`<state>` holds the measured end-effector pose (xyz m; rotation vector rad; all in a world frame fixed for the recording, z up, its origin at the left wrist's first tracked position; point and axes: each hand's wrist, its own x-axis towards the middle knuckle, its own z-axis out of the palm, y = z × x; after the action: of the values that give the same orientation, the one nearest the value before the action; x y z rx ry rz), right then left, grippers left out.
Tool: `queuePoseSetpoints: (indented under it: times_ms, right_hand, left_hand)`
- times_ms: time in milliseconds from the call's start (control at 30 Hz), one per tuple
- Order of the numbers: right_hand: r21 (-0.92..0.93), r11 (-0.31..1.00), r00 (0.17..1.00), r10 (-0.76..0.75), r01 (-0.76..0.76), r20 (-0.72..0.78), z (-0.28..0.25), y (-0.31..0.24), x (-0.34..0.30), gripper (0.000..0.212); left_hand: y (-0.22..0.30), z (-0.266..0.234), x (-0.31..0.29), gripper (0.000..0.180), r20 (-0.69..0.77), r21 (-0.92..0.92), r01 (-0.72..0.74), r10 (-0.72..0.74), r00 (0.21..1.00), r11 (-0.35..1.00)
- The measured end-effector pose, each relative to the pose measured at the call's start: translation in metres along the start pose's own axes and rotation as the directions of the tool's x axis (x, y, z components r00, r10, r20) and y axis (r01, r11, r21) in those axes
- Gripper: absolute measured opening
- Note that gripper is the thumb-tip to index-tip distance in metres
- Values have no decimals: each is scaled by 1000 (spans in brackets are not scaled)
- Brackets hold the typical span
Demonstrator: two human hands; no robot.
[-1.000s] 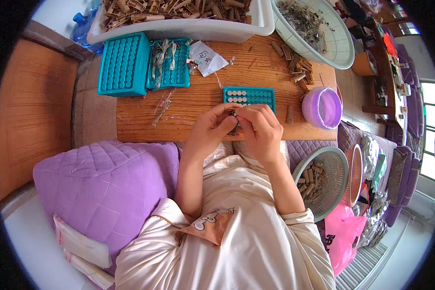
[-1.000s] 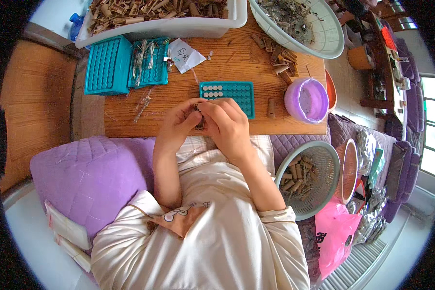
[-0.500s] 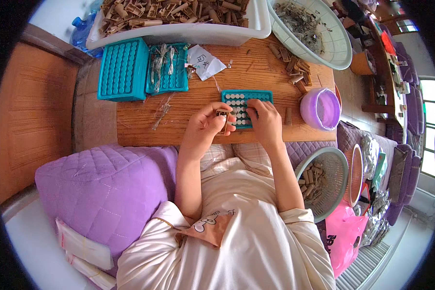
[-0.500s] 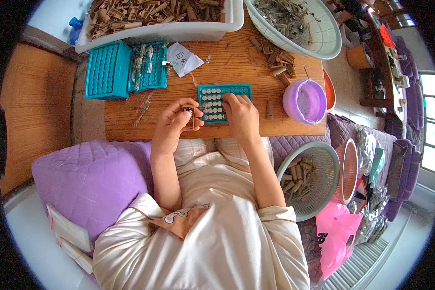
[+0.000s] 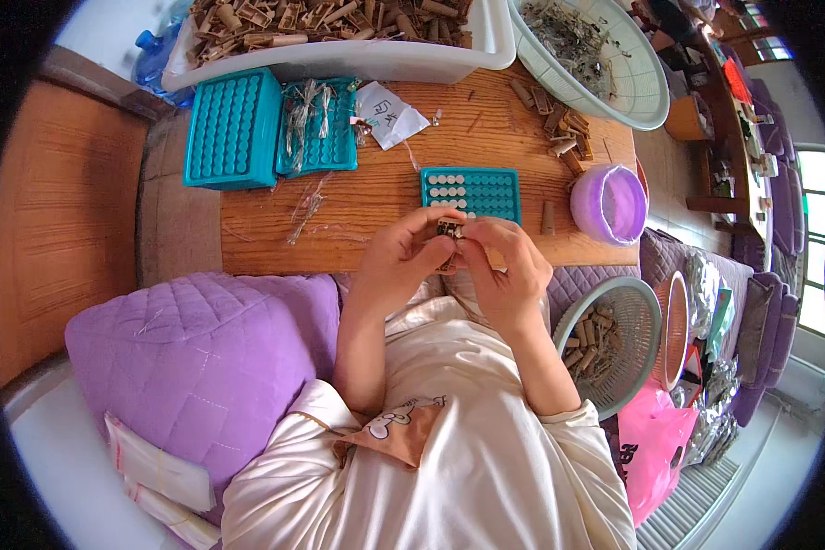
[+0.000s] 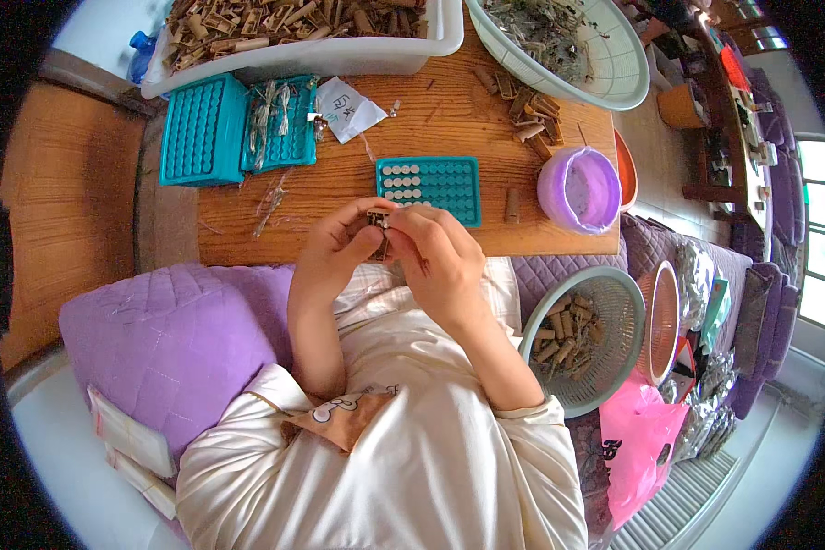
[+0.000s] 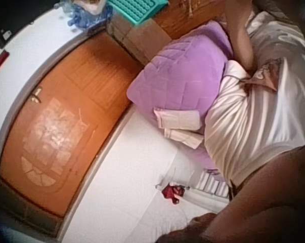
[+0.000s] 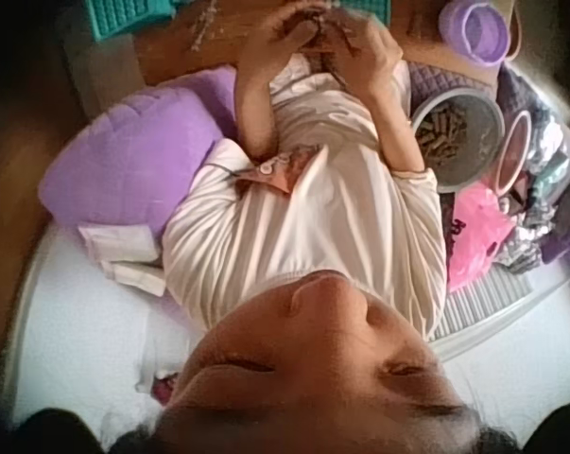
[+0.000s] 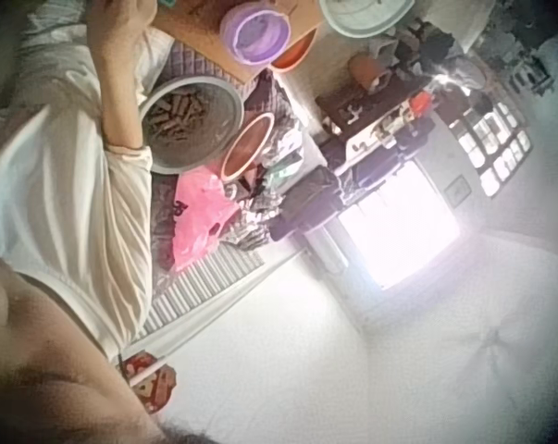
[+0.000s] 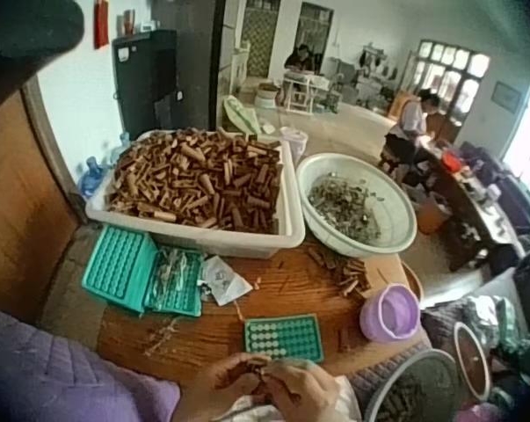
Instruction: The person assembles small cylindrical components by hand, placing them into a blue perforated tray.
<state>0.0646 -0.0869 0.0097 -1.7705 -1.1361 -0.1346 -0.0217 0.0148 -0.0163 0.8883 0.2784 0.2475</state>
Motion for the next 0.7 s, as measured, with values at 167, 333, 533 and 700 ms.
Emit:
queuePoseSetpoints:
  times_ms: [167,333,533,700]
  right_hand:
    - [-64,998,996,-11,17,89,-8,0,3,17]
    - [-81,975,829,219,-207,515,-32,0,20,16]
    - [-61,928,649,302,-366,699,-54,5,31,23]
    - [-57,914,570,297,-401,766,-57,14,35,29]
  left_hand:
    - [-5,-3,-1,25,-15,119,-8,9,1000,993]
    - [-12,-3,-4,25,45,379,84,-109,993,921]
    - [-11,15,-3,22,211,491,8,-128,969,871]
    - [-19,15,-1,30,246,441,61,-186,951,895]
